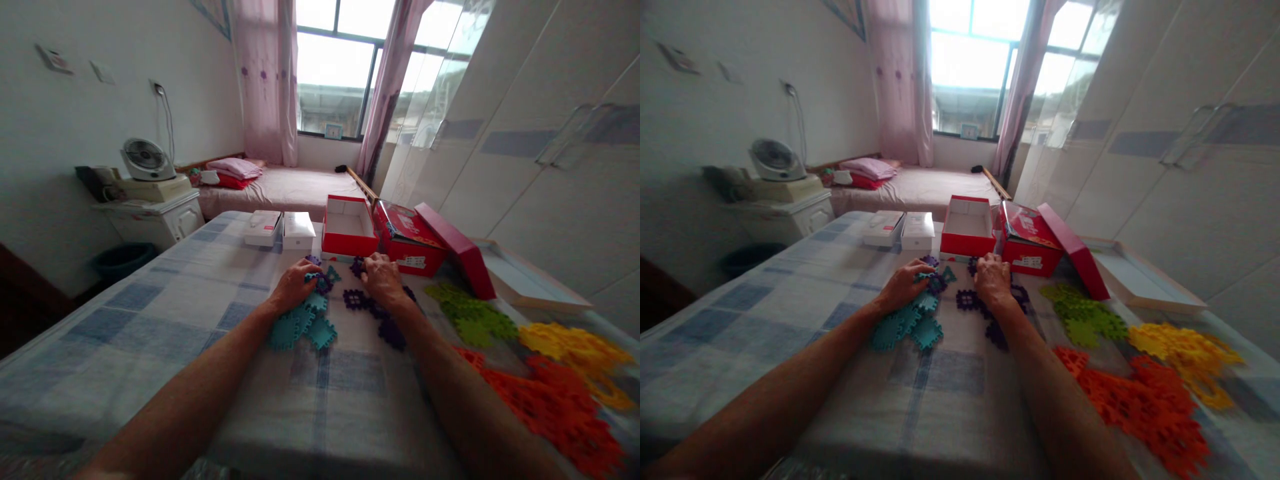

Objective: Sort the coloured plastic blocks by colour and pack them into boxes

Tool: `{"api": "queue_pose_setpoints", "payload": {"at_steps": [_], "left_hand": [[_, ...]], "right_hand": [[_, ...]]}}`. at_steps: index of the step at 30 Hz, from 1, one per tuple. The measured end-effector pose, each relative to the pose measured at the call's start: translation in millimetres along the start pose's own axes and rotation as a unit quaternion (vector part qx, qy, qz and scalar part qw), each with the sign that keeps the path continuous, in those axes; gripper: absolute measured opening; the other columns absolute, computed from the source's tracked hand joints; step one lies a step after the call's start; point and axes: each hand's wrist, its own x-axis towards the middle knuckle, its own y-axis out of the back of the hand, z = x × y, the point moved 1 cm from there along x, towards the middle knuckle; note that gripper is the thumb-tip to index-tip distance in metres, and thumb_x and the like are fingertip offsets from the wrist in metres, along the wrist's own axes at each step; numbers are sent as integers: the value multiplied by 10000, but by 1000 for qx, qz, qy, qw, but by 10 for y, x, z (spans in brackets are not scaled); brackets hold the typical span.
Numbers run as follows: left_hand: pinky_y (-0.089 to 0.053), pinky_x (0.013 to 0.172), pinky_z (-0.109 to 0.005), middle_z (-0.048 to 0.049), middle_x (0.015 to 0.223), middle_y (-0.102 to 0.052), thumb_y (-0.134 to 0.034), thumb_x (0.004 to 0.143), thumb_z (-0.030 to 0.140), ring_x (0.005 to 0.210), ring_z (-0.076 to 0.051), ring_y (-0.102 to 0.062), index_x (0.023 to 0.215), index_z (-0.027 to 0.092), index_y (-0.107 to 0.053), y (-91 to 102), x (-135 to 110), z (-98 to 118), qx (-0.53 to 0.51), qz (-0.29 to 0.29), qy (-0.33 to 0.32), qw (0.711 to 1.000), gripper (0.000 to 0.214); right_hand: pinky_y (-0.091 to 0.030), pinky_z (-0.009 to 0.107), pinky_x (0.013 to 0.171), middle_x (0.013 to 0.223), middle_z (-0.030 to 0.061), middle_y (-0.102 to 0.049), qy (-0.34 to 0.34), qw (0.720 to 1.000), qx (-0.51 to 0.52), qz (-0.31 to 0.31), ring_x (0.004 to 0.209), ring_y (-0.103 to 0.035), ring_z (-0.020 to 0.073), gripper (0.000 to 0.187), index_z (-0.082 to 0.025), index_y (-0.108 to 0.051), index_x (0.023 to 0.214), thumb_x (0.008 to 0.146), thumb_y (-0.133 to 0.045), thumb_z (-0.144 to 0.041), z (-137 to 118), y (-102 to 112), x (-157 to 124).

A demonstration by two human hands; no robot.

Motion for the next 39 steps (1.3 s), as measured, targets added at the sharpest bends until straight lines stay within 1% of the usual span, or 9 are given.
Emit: {"api": "queue_pose_setpoints", "payload": {"at_steps": [5, 9, 13, 16, 20, 24, 29, 35, 39], "left_hand": [[-474, 899, -309, -67, 998, -650, -499, 803, 136, 934, -186, -622, 966, 166, -691, 28, 17, 43, -5, 39, 20, 999, 254], [-423, 989, -330, -94, 1091, -637, -481, 803, 142, 1044, -215, -584, 996, 136, -687, 82, 31, -43, 44, 87, 61, 993, 282], [-359, 1058, -351, -109, 1200, -609, -453, 857, 234, 1166, -230, -519, 1079, 137, -667, 76, 25, -222, 87, 25, 88, 992, 323], [-327, 1080, -378, -81, 1246, -598, -439, 879, 292, 1215, -226, -483, 1128, 187, -647, 33, 12, -303, 99, -18, 94, 991, 341], [-320, 1079, -401, -65, 1246, -605, -476, 861, 321, 1213, -235, -474, 1129, 218, -647, 14, 1, -287, 90, -19, 89, 992, 334], [-397, 1003, -362, -94, 1098, -658, -479, 844, 314, 1086, -231, -553, 1038, 175, -679, 66, 6, -201, 88, -17, 80, 993, 312], [-446, 911, -329, -93, 917, -691, -470, 834, 299, 919, -225, -615, 853, 162, -705, 109, 19, -105, 67, -11, 100, 993, 272], [-455, 905, -313, -88, 1034, -693, -434, 855, 287, 982, -216, -619, 1002, 168, -676, 77, 23, -145, 61, 21, 145, 987, 307], [-417, 981, -346, -118, 1166, -648, -402, 872, 267, 1102, -233, -575, 1156, 141, -614, 34, 23, -201, 66, 5, 148, 987, 376]], "right_hand": [[-369, 417, 890, 1134, 152, -574, -30, 999, 18, 4, 1074, -486, 280, 276, -140, -636, 1062, 830, -503, -207, 86, 51, -65], [-384, 331, 910, 1180, 70, -584, 131, 977, 163, -40, 1110, -492, 206, 327, -212, -607, 1162, 845, -538, -246, -223, -68, -87], [-357, 346, 941, 1197, 55, -581, 216, 963, 154, -54, 1169, -463, 211, 337, -237, -614, 1150, 818, -573, -197, -479, -170, -147], [-357, 342, 914, 1155, 57, -596, 205, 969, 129, -38, 1130, -490, 210, 224, -212, -645, 1038, 836, -550, -188, -520, -172, -188], [-361, 312, 873, 1125, 53, -608, 192, 973, 124, -24, 1077, -521, 183, 177, -201, -639, 996, 870, -515, -213, -440, -84, -180], [-371, 337, 857, 1093, 80, -615, 103, 992, 66, 10, 1033, -538, 206, 180, -181, -640, 975, 872, -497, -216, -192, 44, -135], [-397, 406, 846, 1113, 129, -604, -10, 1000, -11, -13, 1043, -539, 280, 232, -154, -646, 1011, 832, -563, -277, 51, 107, -113], [-409, 307, 892, 1140, 79, -629, 54, 992, 116, -10, 1077, -557, 202, 301, -200, -619, 1128, 885, -489, -320, -340, 18, 134], [-421, 303, 895, 1157, 101, -640, 36, 990, 128, -51, 1095, -568, 211, 337, -200, -618, 1142, 886, -486, -374, -701, -99, 379]]}}
